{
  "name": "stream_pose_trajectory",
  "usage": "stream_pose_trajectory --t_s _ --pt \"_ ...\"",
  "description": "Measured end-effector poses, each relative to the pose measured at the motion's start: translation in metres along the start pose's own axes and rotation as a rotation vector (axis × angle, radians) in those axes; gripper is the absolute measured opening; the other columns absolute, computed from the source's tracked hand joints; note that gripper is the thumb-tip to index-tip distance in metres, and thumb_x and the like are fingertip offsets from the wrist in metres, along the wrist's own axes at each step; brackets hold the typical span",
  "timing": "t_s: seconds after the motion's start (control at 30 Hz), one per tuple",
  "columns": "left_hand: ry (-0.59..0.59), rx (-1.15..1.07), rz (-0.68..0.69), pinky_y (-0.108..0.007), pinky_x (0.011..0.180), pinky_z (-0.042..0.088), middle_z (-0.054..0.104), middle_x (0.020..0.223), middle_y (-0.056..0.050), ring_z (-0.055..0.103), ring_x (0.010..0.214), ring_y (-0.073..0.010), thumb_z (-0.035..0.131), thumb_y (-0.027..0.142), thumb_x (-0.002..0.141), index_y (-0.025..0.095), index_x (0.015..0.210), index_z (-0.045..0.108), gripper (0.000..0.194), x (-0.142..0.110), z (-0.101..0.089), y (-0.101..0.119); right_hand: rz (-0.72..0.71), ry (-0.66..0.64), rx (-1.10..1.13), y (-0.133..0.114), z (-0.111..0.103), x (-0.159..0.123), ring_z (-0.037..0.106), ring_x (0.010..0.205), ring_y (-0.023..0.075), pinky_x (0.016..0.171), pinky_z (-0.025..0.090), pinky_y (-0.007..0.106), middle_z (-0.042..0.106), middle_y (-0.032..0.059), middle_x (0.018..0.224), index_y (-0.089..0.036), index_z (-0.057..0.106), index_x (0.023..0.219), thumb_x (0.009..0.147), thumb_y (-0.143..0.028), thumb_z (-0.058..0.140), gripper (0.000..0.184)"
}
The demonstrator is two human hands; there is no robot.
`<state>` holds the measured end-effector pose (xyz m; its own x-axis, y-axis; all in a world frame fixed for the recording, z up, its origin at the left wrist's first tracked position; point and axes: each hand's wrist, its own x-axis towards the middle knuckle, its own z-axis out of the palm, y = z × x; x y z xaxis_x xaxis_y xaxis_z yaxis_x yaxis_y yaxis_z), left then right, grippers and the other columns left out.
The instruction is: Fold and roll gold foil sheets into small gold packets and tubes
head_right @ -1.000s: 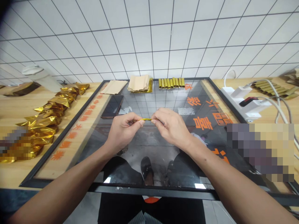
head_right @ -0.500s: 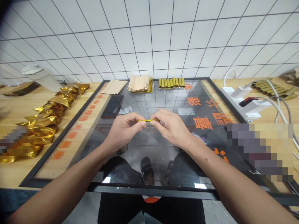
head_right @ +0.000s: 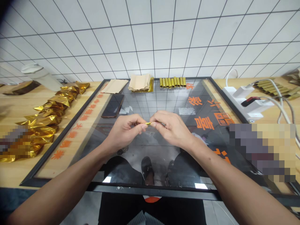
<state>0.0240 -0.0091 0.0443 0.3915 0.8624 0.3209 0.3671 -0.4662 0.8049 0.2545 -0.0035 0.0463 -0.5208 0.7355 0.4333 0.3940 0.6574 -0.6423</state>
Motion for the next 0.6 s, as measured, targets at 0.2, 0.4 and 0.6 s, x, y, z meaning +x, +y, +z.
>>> stream_pose_trajectory --t_s 0.2,0.4,0.6 --pt "-0.042 -0.183 -0.101 -0.025 0.063 0.043 0.064 0.076 0.002 0.055 0.069 -0.0119 0.068 0.028 0.094 0.019 0.087 0.068 0.012 0.0036 0.0039 0.0014 0.040 0.013 0.019 0.0026 -0.0006 0.0015 0.063 0.083 0.0194 0.077 0.045 0.034 0.069 0.0019 0.088 -0.023 0.071 0.094 0.106 -0.028 0.059 0.017" --pt "-0.016 -0.141 -0.099 -0.026 0.065 0.044 0.069 0.075 0.000 0.059 0.071 -0.0131 0.067 0.028 0.095 0.018 0.085 0.072 0.015 0.0028 0.0020 0.0002 0.115 -0.002 0.071 0.0039 0.0011 0.0006 0.062 0.081 0.0182 0.074 0.045 0.032 0.069 0.0014 0.088 -0.022 0.070 0.093 0.106 -0.032 0.059 0.019" --pt "-0.029 -0.160 -0.129 -0.025 0.064 0.044 0.069 0.073 0.001 0.060 0.068 -0.0120 0.067 0.026 0.093 0.017 0.082 0.072 0.015 0.0014 0.0062 -0.0056 0.071 -0.050 0.010 0.0062 0.0037 -0.0012 0.063 0.081 0.0171 0.075 0.045 0.030 0.070 0.0010 0.089 -0.022 0.071 0.097 0.107 -0.035 0.061 0.020"
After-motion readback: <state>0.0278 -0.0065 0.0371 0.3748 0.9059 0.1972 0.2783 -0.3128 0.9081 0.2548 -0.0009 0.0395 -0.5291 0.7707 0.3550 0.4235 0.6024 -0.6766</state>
